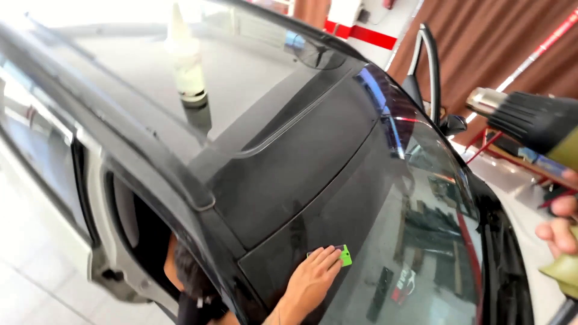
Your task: The person sprays liquid onto the car's windshield, then uses a green squeegee to smooth and position a tint film. A heat gun is used to warm the film while the person continues to squeegee and adjust the edges. The process is repeated across the windshield area.
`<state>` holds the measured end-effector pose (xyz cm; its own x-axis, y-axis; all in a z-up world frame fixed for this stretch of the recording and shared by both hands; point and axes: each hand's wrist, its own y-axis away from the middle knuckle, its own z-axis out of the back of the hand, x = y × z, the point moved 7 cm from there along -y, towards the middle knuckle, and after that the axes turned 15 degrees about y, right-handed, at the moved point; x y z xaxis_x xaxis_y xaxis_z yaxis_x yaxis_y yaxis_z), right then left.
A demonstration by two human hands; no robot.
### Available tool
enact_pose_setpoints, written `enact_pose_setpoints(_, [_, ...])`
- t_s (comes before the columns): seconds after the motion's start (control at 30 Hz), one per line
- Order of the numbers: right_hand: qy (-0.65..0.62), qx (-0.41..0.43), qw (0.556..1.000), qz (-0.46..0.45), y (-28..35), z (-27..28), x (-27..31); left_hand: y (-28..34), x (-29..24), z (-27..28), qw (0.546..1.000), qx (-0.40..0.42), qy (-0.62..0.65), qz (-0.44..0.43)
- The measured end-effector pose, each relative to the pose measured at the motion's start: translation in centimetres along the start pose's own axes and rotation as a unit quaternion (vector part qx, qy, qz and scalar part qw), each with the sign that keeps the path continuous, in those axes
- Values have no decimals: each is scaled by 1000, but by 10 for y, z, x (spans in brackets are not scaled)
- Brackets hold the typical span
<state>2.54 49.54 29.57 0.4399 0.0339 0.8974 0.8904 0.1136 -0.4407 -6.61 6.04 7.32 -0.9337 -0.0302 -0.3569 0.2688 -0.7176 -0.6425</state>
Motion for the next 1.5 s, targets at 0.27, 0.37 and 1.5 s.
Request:
enact_pose_setpoints(0.27, [121,-345,912,-185,-70,-76,-31,-29,17,-6,995,19,-103,1])
enact_pose_setpoints(0.37, [95,-357,891,-263,-88,-56,-87,-62,46,-27,993,47,-103,27])
enact_pose_setpoints(1.5, [87,-416,864,-268,-103,-10,-115,-284,191,-199,987,19,-147,-55])
